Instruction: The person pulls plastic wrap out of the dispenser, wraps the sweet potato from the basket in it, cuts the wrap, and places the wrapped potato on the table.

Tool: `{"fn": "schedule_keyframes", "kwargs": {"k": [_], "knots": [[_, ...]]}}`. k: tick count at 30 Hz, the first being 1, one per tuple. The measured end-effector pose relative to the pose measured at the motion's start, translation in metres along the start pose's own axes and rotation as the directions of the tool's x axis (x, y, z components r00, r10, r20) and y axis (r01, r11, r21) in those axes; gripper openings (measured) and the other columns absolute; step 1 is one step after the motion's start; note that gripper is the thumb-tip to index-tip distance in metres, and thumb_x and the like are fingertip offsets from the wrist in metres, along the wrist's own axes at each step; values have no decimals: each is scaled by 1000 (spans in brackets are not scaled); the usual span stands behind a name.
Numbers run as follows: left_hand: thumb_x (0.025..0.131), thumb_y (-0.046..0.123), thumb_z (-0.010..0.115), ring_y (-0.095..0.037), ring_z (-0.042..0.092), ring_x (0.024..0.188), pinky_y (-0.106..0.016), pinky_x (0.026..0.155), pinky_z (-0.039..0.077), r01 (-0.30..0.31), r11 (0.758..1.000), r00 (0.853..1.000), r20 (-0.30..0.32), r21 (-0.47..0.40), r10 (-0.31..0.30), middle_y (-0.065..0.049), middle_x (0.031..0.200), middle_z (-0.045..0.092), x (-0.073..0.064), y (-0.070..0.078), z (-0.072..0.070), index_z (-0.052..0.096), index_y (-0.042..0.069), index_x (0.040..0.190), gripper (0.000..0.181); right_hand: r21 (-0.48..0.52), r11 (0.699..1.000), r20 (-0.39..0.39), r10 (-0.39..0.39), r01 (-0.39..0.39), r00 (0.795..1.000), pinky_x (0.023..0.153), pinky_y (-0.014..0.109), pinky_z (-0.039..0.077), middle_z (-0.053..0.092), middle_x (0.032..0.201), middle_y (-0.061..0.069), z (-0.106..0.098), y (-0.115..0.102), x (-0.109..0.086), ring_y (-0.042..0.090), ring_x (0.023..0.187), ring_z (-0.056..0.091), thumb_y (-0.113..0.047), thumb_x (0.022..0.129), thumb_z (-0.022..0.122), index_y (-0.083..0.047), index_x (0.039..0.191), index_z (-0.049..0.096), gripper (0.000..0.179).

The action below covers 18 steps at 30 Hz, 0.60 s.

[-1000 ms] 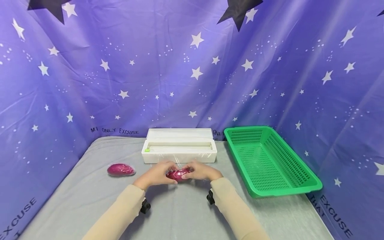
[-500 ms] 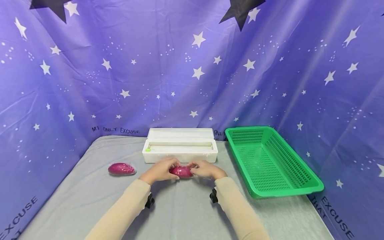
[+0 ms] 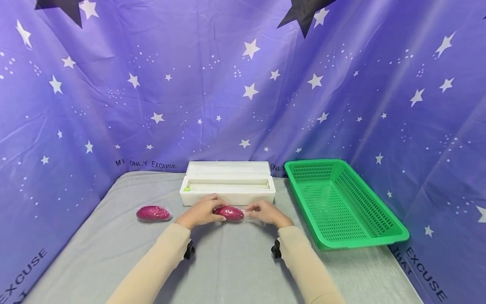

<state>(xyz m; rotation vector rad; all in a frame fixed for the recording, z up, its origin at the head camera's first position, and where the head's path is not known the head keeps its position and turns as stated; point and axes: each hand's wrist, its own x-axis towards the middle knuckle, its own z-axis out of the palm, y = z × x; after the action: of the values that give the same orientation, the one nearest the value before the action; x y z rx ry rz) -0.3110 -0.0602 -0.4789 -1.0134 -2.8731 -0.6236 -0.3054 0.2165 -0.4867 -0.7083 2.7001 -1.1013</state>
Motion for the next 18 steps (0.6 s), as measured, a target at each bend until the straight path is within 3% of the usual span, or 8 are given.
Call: {"fn": "schedule_keyframes", "kwargs": {"k": [4,7,12,14,18], "knots": [[86,38,80,-17,55,111,-41,98,46,3,1000,1000,10,30,-4,1,120,61,0,0,-1,69,20,129,48,6,1000,-49,-10,10,999,80,39,53,69,99,4,-3,4,-2,18,86,61,-20,93,72,-2,109,73,24],[88,38,78,-19,56,113,-43,99,45,6,999,1000,18,42,-7,0,122,61,1,1,-3,67,17,131,49,-33,998,-129,-51,47,990,89,44,52,70,104,7,-4,1,-2,24,96,63,-17,94,71,-1,109,72,22],[90,35,76,-20,56,112,-42,97,47,2,999,1000,20,52,-3,-2,122,62,2,3,-5,66,14,132,48,-189,979,-291,-134,81,947,92,47,51,72,107,9,3,-19,1,29,100,65,-11,90,73,-4,107,74,19],[91,34,75,-20,57,110,-41,96,47,1,998,1000,20,55,-2,-2,121,62,2,4,-5,66,13,132,47,-227,969,-291,-164,98,942,91,48,51,71,108,10,9,-29,3,30,100,65,-11,88,75,-4,108,74,22],[93,33,73,-20,57,109,-40,95,47,-2,998,1000,20,56,1,-3,121,61,2,5,-4,65,12,133,46,-203,969,-205,-181,139,962,90,47,52,68,110,10,25,-40,7,29,100,64,-14,85,80,-3,114,70,33]]}}
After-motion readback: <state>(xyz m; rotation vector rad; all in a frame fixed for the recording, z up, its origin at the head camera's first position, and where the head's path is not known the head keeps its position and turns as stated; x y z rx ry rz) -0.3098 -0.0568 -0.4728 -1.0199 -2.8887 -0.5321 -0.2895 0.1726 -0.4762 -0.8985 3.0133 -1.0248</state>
